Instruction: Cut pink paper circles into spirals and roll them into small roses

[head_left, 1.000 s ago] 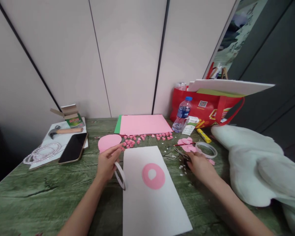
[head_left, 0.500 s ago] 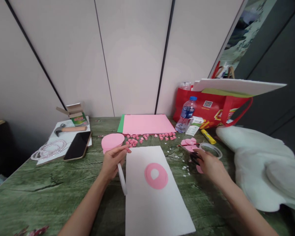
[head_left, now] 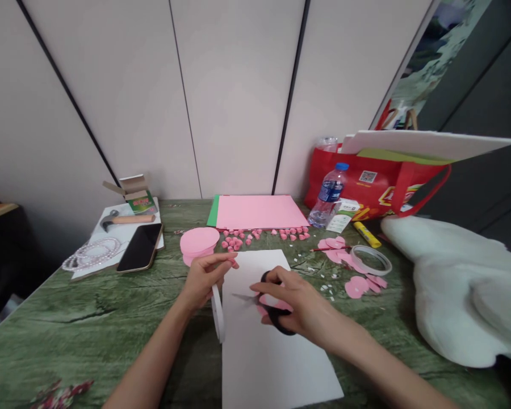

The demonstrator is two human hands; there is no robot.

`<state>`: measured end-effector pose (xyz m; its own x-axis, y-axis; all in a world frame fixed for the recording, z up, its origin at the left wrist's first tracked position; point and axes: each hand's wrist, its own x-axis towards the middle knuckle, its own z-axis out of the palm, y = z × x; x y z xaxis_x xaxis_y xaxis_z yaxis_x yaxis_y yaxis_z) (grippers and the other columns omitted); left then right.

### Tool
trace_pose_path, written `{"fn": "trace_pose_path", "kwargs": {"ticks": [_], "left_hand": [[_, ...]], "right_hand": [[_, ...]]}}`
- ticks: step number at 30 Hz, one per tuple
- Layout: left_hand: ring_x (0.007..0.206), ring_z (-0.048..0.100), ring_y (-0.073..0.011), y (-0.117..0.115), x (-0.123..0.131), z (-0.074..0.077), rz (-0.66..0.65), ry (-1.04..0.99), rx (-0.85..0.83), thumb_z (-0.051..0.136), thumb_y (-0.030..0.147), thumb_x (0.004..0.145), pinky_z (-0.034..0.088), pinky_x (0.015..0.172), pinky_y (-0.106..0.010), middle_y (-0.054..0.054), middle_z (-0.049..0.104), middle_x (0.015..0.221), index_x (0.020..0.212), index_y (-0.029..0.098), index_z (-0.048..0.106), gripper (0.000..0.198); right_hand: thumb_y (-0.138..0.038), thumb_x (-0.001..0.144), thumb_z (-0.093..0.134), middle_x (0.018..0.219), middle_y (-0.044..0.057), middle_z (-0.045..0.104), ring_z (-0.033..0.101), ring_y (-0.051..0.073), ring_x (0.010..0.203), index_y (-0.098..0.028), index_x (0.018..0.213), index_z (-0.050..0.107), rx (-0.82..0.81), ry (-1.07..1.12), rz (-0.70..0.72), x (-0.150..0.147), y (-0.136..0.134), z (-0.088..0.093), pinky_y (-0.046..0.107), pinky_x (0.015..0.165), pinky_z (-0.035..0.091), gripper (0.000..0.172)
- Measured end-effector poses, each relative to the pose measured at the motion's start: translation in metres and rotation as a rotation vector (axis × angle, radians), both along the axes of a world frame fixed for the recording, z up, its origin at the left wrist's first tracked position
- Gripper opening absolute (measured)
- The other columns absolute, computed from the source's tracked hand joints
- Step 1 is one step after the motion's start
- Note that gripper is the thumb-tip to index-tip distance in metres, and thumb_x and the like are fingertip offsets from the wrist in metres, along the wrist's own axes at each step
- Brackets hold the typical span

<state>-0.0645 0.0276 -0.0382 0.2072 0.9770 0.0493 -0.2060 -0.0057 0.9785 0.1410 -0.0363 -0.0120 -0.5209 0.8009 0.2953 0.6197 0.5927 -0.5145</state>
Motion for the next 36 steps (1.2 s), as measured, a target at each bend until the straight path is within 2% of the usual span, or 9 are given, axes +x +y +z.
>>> {"fn": "trace_pose_path", "kwargs": {"ticks": [7, 12, 17, 19, 25, 30, 36], "left_hand": [[0.032, 0.027, 0.0014, -0.003, 0.001, 0.001, 0.004, 0.036, 0.014, 0.068, 0.027, 0.064, 0.014, 0.031, -0.017, 0.001, 0.064, 0.066, 0.086, 0.016, 0.069, 0.024], [0.032, 0.028, 0.0017, -0.001, 0.0, -0.002, 0.016, -0.011, 0.008, 0.068, 0.026, 0.065, 0.015, 0.031, -0.017, 0.002, 0.063, 0.068, 0.086, 0.017, 0.069, 0.023], [0.032, 0.029, 0.0012, -0.002, 0.002, 0.0, 0.029, -0.022, -0.031, 0.069, 0.026, 0.064, 0.018, 0.031, -0.017, 0.002, 0.063, 0.068, 0.086, 0.016, 0.069, 0.025], [0.032, 0.028, 0.0017, -0.003, 0.003, 0.002, 0.037, -0.043, -0.049, 0.07, 0.026, 0.062, 0.018, 0.031, -0.017, 0.002, 0.062, 0.067, 0.085, 0.016, 0.07, 0.025], [0.032, 0.03, 0.0013, -0.004, 0.004, 0.006, 0.041, -0.047, -0.055, 0.071, 0.027, 0.06, 0.019, 0.031, -0.016, 0.0, 0.063, 0.065, 0.083, 0.015, 0.071, 0.026], [0.034, 0.032, 0.0003, -0.006, 0.002, 0.006, -0.029, 0.006, -0.024, 0.069, 0.027, 0.063, 0.022, 0.032, -0.016, 0.0, 0.063, 0.066, 0.086, 0.016, 0.07, 0.025], [0.037, 0.032, -0.0007, -0.009, 0.0, 0.01, -0.08, 0.032, -0.01, 0.068, 0.026, 0.065, 0.022, 0.032, -0.016, 0.0, 0.061, 0.066, 0.086, 0.016, 0.07, 0.023]], "right_hand": [[-0.011, 0.07, 0.063, 0.1, 0.006, 0.051, 0.049, 0.02, 0.089, -0.028, 0.113, 0.053, 0.14, -0.206, 0.073, -0.016, 0.005, 0.004, 0.033, 0.077, 0.041, 0.047], [-0.005, 0.067, 0.061, 0.1, 0.008, 0.052, 0.048, 0.022, 0.09, -0.026, 0.112, 0.053, 0.3, -0.292, 0.068, -0.017, 0.007, 0.005, 0.035, 0.075, 0.041, 0.051], [-0.003, 0.066, 0.06, 0.096, 0.007, 0.053, 0.046, 0.021, 0.084, -0.028, 0.111, 0.054, 0.393, -0.332, 0.047, -0.014, 0.008, 0.006, 0.033, 0.07, 0.041, 0.052], [-0.003, 0.07, 0.059, 0.095, 0.006, 0.054, 0.046, 0.022, 0.085, -0.029, 0.111, 0.054, 0.442, -0.315, 0.029, -0.013, 0.008, 0.004, 0.032, 0.069, 0.041, 0.049], [-0.019, 0.082, 0.053, 0.09, 0.003, 0.059, 0.05, 0.018, 0.084, -0.029, 0.103, 0.057, 0.535, -0.171, -0.031, -0.017, 0.007, -0.004, 0.033, 0.075, 0.042, 0.024], [-0.021, 0.085, 0.049, 0.088, 0.002, 0.061, 0.054, 0.017, 0.088, -0.027, 0.102, 0.058, 0.614, -0.098, -0.066, -0.021, 0.006, -0.005, 0.04, 0.088, 0.037, 0.02], [-0.018, 0.083, 0.05, 0.09, 0.002, 0.061, 0.055, 0.018, 0.089, -0.029, 0.102, 0.057, 0.573, -0.132, -0.105, -0.026, 0.0, -0.003, 0.043, 0.09, 0.033, 0.023]]}}
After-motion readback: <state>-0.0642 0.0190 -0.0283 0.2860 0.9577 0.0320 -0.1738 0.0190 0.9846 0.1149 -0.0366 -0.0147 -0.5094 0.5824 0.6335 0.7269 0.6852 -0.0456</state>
